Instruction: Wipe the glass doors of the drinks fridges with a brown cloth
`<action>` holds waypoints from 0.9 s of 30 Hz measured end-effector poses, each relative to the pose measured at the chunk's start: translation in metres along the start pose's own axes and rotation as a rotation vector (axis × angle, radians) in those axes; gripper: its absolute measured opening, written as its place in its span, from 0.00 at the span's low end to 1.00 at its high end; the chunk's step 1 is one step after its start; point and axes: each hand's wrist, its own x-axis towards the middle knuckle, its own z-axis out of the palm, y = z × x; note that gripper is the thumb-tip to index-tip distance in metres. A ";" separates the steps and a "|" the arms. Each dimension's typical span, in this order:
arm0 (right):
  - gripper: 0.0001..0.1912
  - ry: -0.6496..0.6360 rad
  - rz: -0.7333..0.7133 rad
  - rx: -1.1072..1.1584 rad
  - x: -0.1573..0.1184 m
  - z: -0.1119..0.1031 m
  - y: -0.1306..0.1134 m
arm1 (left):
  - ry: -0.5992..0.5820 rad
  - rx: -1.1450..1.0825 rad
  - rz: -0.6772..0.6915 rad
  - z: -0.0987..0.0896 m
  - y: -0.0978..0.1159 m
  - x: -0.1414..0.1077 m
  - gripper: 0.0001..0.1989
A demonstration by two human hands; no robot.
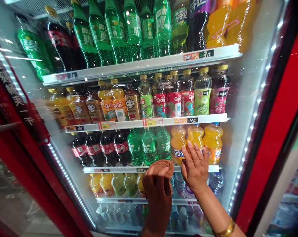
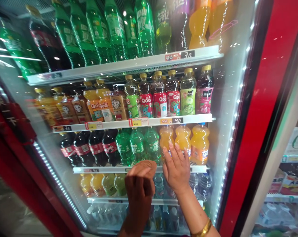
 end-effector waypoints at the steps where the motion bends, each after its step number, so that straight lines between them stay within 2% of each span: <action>1: 0.35 -0.004 0.002 -0.003 -0.001 0.000 0.000 | 0.028 0.004 -0.020 -0.001 0.002 0.009 0.20; 5: 0.36 -0.005 0.004 -0.016 -0.001 0.000 0.000 | 0.169 0.040 -0.091 -0.006 0.011 0.075 0.21; 7: 0.36 -0.003 0.002 -0.014 0.000 0.000 0.000 | 0.174 0.085 -0.084 -0.003 0.019 0.097 0.23; 9: 0.36 -0.003 -0.003 -0.013 0.001 -0.001 -0.001 | 0.125 0.129 -0.058 0.004 0.029 0.096 0.25; 13: 0.36 -0.002 -0.021 -0.016 0.002 -0.002 0.000 | 0.025 0.134 0.077 0.016 0.034 0.041 0.20; 16: 0.36 -0.014 -0.018 -0.021 0.002 -0.002 0.000 | -0.022 0.087 0.110 0.011 0.024 0.013 0.19; 18: 0.36 -0.015 -0.007 -0.020 0.001 -0.002 0.000 | -0.009 0.059 0.082 0.003 0.015 0.020 0.20; 23: 0.36 -0.011 0.002 -0.014 0.000 0.000 0.000 | 0.168 0.092 -0.110 -0.015 -0.003 0.082 0.21; 25: 0.36 -0.011 0.004 -0.012 0.000 0.000 -0.001 | 0.190 0.102 -0.109 -0.014 -0.005 0.086 0.21; 27: 0.36 -0.008 0.005 -0.012 0.001 0.000 -0.001 | 0.161 0.100 -0.051 -0.009 -0.004 0.069 0.19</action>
